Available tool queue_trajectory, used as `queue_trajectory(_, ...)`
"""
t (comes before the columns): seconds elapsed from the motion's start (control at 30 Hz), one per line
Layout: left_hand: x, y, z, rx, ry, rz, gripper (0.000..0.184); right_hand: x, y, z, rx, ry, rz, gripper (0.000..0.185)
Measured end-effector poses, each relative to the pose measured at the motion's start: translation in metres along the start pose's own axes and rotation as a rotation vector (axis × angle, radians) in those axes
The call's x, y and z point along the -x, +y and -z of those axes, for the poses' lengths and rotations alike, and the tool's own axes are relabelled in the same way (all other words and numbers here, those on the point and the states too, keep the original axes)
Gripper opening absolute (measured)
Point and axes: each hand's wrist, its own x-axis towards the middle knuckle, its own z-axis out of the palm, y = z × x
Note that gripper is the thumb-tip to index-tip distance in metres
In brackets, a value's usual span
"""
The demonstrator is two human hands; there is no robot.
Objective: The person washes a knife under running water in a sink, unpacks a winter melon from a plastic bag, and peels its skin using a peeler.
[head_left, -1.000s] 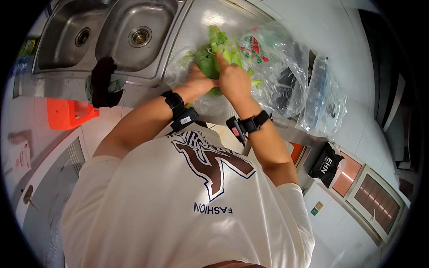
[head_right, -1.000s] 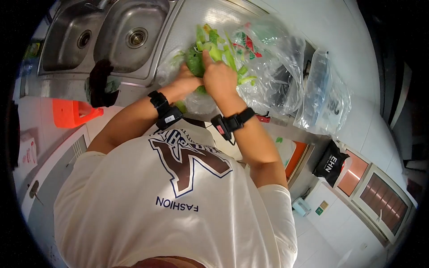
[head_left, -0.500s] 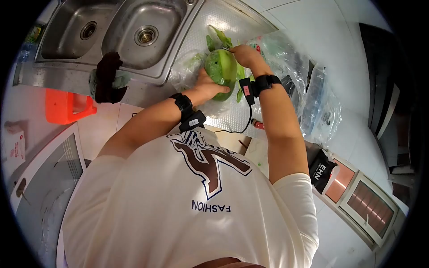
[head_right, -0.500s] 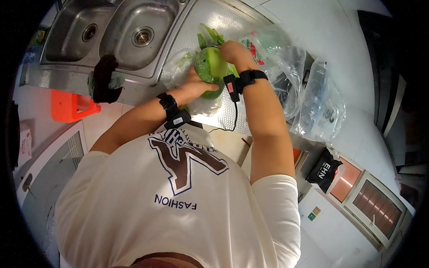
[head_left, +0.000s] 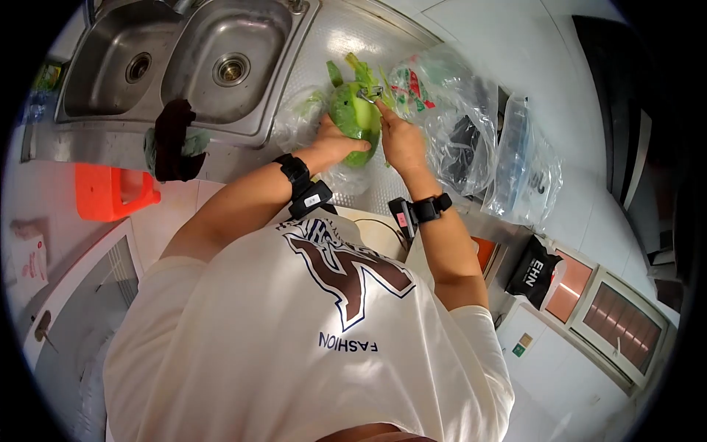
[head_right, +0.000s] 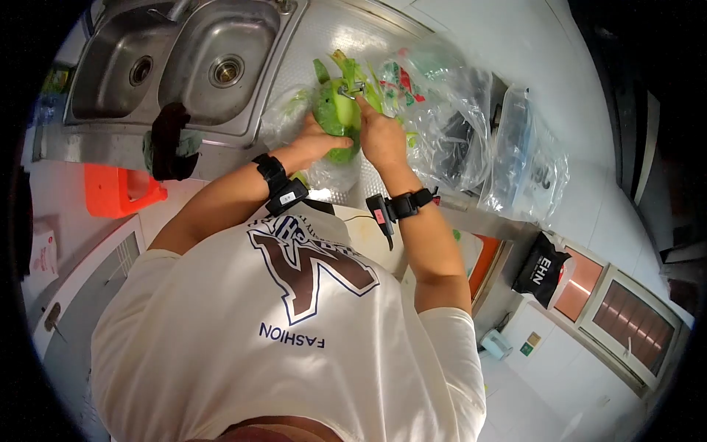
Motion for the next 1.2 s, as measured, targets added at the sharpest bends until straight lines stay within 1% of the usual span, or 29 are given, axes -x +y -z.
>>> queue_trajectory(0.07,0.001,0.004,0.001,-0.022,0.039,0.02,0.085,-0.005,0.0,-0.003,0.025,0.018,0.013,0.041)
queue_trajectory(0.13,0.002,0.008,0.005,0.093,-0.035,0.005,0.082,-0.015,-0.004,0.0,0.105,-0.016,0.053,0.039)
queue_trajectory(0.17,0.004,0.009,0.006,0.087,-0.041,0.004,0.082,-0.019,-0.006,0.003,0.103,-0.013,0.046,0.039)
queue_trajectory(0.23,0.018,0.038,0.015,0.241,-0.164,-0.024,0.072,-0.03,-0.018,0.019,0.218,-0.107,0.098,0.038)
queue_trajectory(0.27,0.016,0.037,0.015,0.235,-0.173,-0.028,0.072,-0.034,-0.024,0.024,0.218,-0.099,0.089,0.038)
queue_trajectory(0.33,0.01,0.035,0.016,0.3,-0.177,0.071,0.065,-0.041,-0.039,0.03,0.341,-0.205,0.103,0.037)
queue_trajectory(0.37,0.01,0.034,0.014,0.294,-0.151,0.073,0.065,-0.046,-0.049,0.035,0.371,-0.297,0.073,0.036)
queue_trajectory(0.4,0.009,0.034,0.012,0.286,-0.163,0.063,0.065,-0.054,-0.048,0.021,0.372,-0.284,0.063,0.036)
queue_trajectory(0.47,0.007,0.028,0.007,0.211,-0.137,0.114,0.059,-0.069,-0.04,-0.02,0.352,-0.232,0.112,0.034)
queue_trajectory(0.5,-0.002,0.018,0.01,0.076,-0.278,0.095,0.049,-0.071,-0.048,-0.024,0.349,-0.211,0.107,0.034)
queue_trajectory(0.57,-0.028,-0.011,0.011,0.482,-0.31,0.16,0.043,-0.084,-0.061,-0.026,0.266,-0.263,0.018,0.03)
queue_trajectory(0.6,-0.013,0.001,0.01,0.425,-0.26,0.137,0.045,-0.085,-0.058,-0.024,0.259,-0.259,0.024,0.03)
queue_trajectory(0.63,0.002,0.012,0.009,0.366,-0.208,0.118,0.047,-0.081,-0.046,-0.021,0.149,-0.155,-0.012,0.032)
queue_trajectory(0.67,0.0,0.011,0.005,0.197,-0.161,0.052,0.051,-0.082,-0.031,-0.015,0.047,-0.045,-0.045,0.034)
queue_trajectory(0.7,0.007,0.019,0.001,0.158,0.001,0.111,0.059,-0.084,-0.004,-0.02,-0.025,0.034,0.03,0.035)
queue_trajectory(0.73,0.006,0.019,0.003,0.173,0.008,0.114,0.059,-0.082,0.022,-0.025,-0.098,0.104,0.103,0.037)
queue_trajectory(0.8,0.005,0.016,0.011,0.17,-0.216,-0.023,0.065,-0.05,0.03,0.01,-0.722,-0.255,-0.237,0.041)
queue_trajectory(0.83,0.003,0.015,0.012,0.099,-0.184,0.021,0.073,-0.034,0.031,0.021,-0.959,-0.283,-0.363,0.039)
queue_trajectory(0.87,0.01,0.025,0.016,0.103,-0.181,0.019,0.073,-0.019,0.033,0.03,-1.197,-0.309,-0.493,0.036)
queue_trajectory(0.9,0.023,0.046,0.025,0.059,-0.236,-0.012,0.079,-0.007,0.036,0.037,-1.196,-0.308,-0.493,0.036)
queue_trajectory(0.93,0.03,0.057,0.03,0.012,-0.296,-0.04,0.086,0.005,0.039,0.042,-1.337,-0.329,-0.527,0.033)
queue_trajectory(0.97,0.029,0.059,0.031,0.005,-0.305,-0.037,0.086,0.016,0.042,0.045,-1.482,-0.346,-0.562,0.031)
queue_trajectory(1.0,0.028,0.064,0.032,-0.4,-0.015,-0.124,0.089,0.024,0.046,0.045,-1.492,-0.335,-0.566,0.031)
queue_trajectory(1.03,0.028,0.07,0.032,-0.8,0.282,-0.213,0.091,0.033,0.049,0.044,-1.594,-0.358,-0.529,0.026)
queue_trajectory(1.07,0.025,0.079,0.036,-0.812,0.272,-0.216,0.091,0.04,0.052,0.043,-1.695,-0.382,-0.489,0.023)
queue_trajectory(1.1,0.03,0.105,0.043,-0.433,0.042,-0.253,0.093,0.045,0.054,0.041,-1.741,-0.416,-0.446,0.024)
queue_trajectory(1.13,0.03,0.121,0.047,-0.049,-0.18,-0.276,0.095,0.049,0.051,0.041,-1.749,-0.412,-0.446,0.024)
queue_trajectory(1.17,0.015,0.111,0.041,0.022,-0.23,-0.278,0.088,0.052,0.046,0.041,-1.732,-0.416,-0.424,0.025)
queue_trajectory(1.2,0.015,0.118,0.039,0.014,-0.233,-0.277,0.088,0.054,0.04,0.042,-1.716,-0.42,-0.402,0.026)
